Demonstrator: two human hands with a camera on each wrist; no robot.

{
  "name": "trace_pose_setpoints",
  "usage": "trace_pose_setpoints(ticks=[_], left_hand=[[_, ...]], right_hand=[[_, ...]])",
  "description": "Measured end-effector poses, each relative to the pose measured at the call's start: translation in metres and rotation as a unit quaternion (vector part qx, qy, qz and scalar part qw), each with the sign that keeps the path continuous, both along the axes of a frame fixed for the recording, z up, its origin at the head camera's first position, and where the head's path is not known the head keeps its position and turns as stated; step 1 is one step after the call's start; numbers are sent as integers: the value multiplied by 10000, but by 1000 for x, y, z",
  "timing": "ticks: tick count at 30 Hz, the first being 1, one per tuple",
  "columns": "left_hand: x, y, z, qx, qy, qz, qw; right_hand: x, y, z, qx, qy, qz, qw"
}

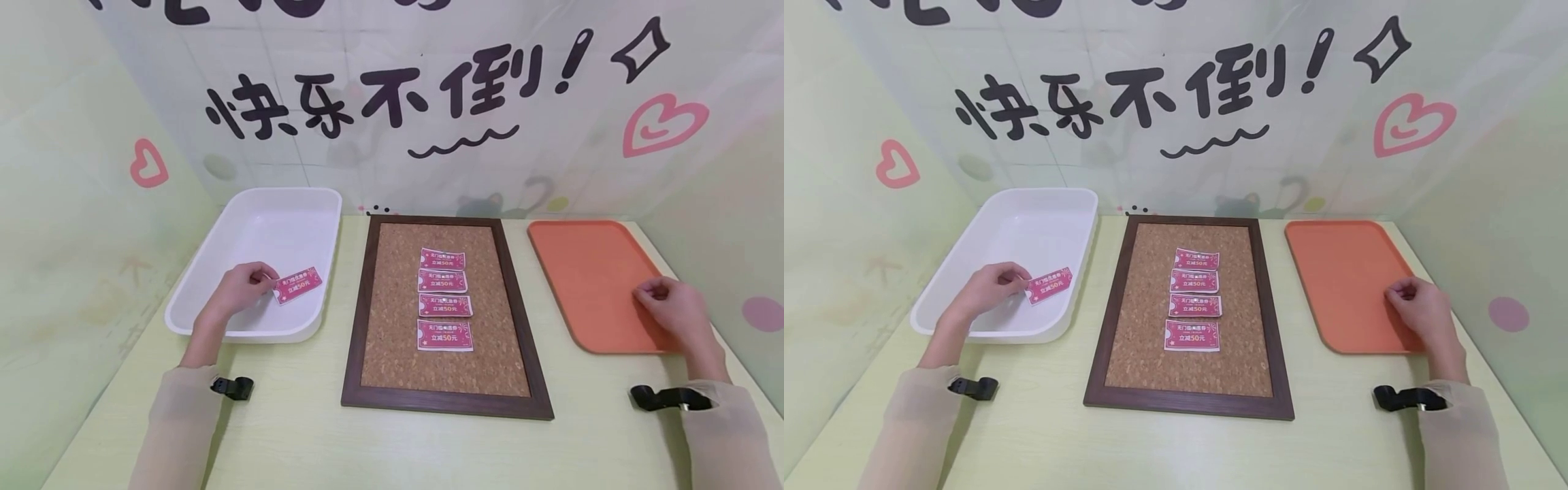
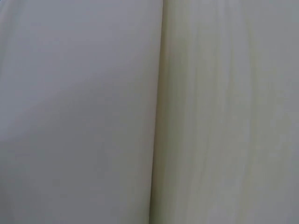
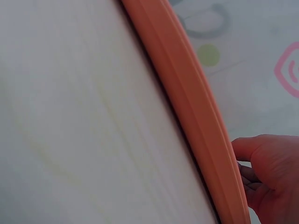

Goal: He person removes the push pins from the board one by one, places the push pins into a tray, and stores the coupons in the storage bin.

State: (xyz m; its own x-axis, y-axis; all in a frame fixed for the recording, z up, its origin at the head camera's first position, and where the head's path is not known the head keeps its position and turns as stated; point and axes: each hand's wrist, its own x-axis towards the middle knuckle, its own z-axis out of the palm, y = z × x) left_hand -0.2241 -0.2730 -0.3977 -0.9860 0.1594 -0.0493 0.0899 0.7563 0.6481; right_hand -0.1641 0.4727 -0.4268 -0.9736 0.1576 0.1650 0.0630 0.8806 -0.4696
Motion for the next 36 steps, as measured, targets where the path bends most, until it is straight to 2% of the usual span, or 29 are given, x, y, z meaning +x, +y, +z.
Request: trace_pose_setpoints(ticks=[5, 19, 36], left_hand=[[-1, -1, -2, -81, -142, -139, 9998], [-1, -1, -3, -323, -344, -147, 9988], [1, -2, 0, -237, -295, -11, 9993]], right_hand=[[1, 0, 0, -3, -31, -100, 9999], [-1, 1, 0, -45, -30, -178, 9998], [4, 3, 1, -158, -217, -132, 9996]])
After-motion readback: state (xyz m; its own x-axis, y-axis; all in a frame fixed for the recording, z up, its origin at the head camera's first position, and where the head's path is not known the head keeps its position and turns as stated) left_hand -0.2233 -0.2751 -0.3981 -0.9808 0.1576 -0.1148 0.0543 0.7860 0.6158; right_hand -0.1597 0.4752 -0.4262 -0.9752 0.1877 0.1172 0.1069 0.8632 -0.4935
